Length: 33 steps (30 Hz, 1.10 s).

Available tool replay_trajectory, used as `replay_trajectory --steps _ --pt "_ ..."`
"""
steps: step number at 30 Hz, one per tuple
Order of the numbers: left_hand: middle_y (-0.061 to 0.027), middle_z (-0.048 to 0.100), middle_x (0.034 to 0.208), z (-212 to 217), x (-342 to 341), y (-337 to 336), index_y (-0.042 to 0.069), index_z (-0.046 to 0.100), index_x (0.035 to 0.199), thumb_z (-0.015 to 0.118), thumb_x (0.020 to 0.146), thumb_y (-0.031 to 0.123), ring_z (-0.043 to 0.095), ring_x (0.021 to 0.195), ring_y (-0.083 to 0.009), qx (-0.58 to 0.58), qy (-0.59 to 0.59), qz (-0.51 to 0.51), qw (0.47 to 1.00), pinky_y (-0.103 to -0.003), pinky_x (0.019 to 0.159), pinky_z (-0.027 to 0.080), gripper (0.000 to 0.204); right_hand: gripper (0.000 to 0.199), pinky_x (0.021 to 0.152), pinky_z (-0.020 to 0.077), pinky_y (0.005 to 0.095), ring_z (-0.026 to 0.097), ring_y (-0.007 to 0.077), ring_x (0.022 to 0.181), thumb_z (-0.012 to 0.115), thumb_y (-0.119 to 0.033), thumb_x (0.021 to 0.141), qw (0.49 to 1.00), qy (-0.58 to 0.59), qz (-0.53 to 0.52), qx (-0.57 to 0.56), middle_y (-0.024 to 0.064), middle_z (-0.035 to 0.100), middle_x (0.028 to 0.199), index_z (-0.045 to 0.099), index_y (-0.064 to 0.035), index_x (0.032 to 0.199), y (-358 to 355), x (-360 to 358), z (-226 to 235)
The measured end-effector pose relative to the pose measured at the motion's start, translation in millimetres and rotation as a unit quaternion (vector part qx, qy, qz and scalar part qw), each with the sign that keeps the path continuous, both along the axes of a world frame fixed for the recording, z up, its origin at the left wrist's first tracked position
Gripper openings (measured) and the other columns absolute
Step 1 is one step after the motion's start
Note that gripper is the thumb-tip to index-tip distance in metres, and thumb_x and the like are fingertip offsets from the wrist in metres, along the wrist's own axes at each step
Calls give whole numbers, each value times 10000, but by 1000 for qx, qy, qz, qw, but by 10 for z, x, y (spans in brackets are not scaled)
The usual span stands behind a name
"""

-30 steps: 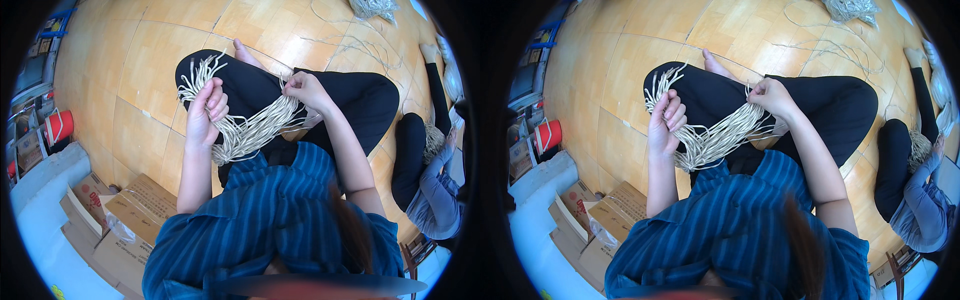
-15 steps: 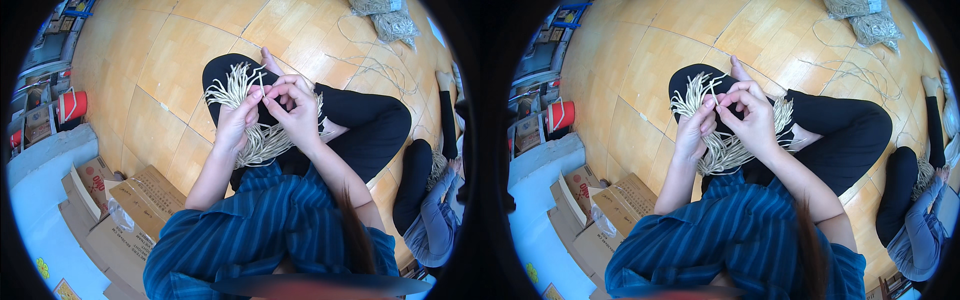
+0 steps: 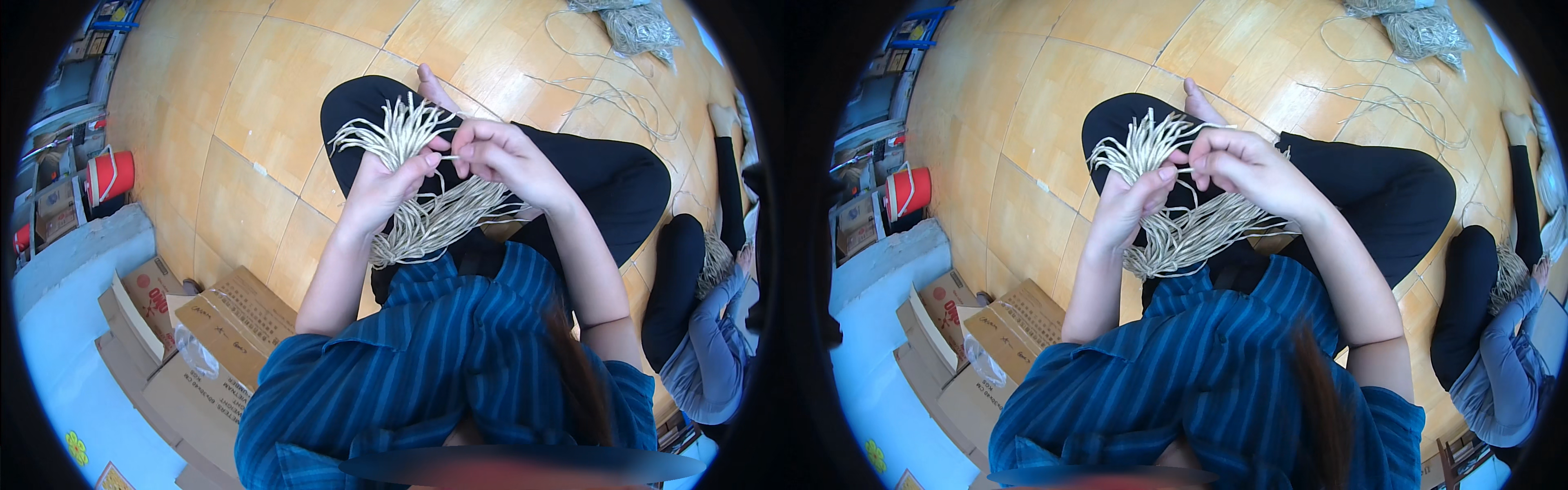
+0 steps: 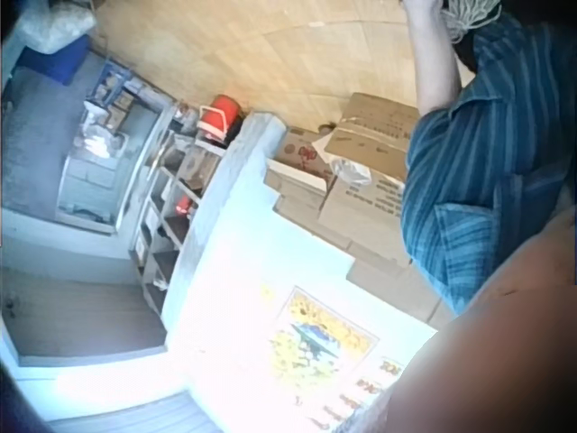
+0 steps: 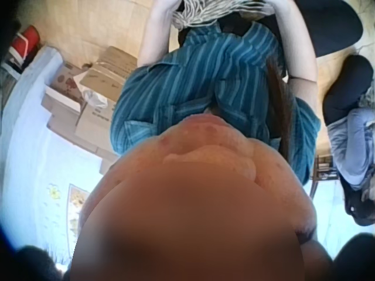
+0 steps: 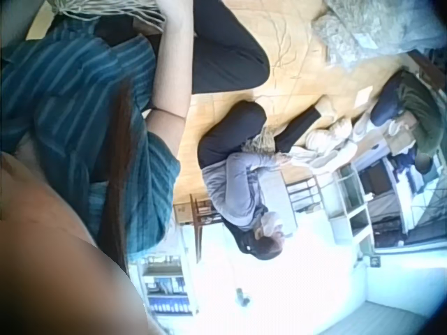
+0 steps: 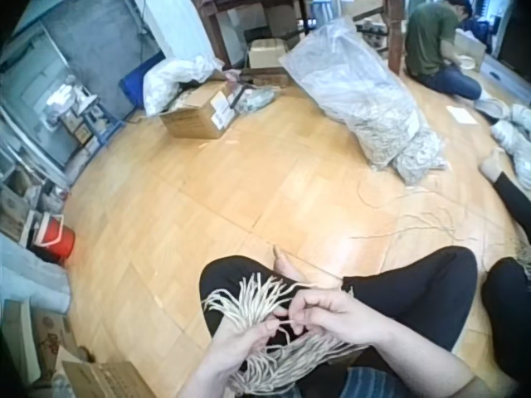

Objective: The person sits on the floor and repeatedly ties small bundles of light-colored cord or twine using their hands. They pick up a bundle, wrap a strand around it, and pull it tight to secure the bundle. The process is repeated continuously with multiple bundles.

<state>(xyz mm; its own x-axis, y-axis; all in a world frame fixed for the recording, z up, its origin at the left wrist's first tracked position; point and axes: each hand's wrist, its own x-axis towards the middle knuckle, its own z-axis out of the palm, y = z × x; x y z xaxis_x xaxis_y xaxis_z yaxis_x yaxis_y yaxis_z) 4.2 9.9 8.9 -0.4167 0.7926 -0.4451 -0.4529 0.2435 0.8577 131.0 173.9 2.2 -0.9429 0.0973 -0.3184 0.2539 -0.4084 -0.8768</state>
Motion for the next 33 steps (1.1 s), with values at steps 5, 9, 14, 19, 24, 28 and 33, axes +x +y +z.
replay_trajectory --steps 5,9,14,19,24,28,33 --pt "81 483 664 -33 15 58 50 623 1012 668 897 184 328 485 1 16 70 -3 997 -189 416 215 182 166 642 412 205 505 44 684 545 -107 928 998 52 -34 25 -18 557 773 578 -13 795 -81 -29 -23" --pt "95 469 629 -42 -32 49 56 644 992 675 897 190 327 478 5 15 94 -17 995 -188 411 209 166 167 648 430 214 513 55 678 546 -103 929 995 43 -43 77 -1 560 762 572 1 801 -118 -29 -43" --pt "93 474 620 -23 -94 26 56 638 974 657 902 166 328 469 10 17 72 -29 997 -184 408 209 132 176 615 438 213 533 61 665 551 -119 932 992 47 -6 121 13 571 733 575 4 809 -143 -24 -28" --pt "55 543 678 -71 12 71 55 606 943 645 906 137 402 493 -2 48 36 61 996 -182 427 275 97 200 570 416 198 532 62 624 550 -167 936 1000 15 17 2 22 591 714 591 -18 809 -250 -56 -34" --pt "8 627 788 -155 82 56 38 590 881 635 918 108 558 671 -37 78 122 74 987 -195 559 437 91 251 496 328 195 432 52 552 507 -194 946 981 -15 53 -185 0 518 642 546 -57 739 -431 -100 -99" --pt "23 584 771 -220 64 51 33 606 874 641 909 78 497 666 -36 99 202 113 968 -205 583 409 67 301 501 267 213 336 52 541 477 -183 945 983 41 -72 -165 -34 391 591 453 -67 668 -648 -85 -126" --pt "8 587 765 -338 167 40 11 599 855 631 884 28 510 689 -50 82 341 168 921 -212 602 417 46 262 506 267 219 331 52 546 463 -135 926 977 55 -159 -133 -38 374 596 437 -60 676 -814 12 -65"
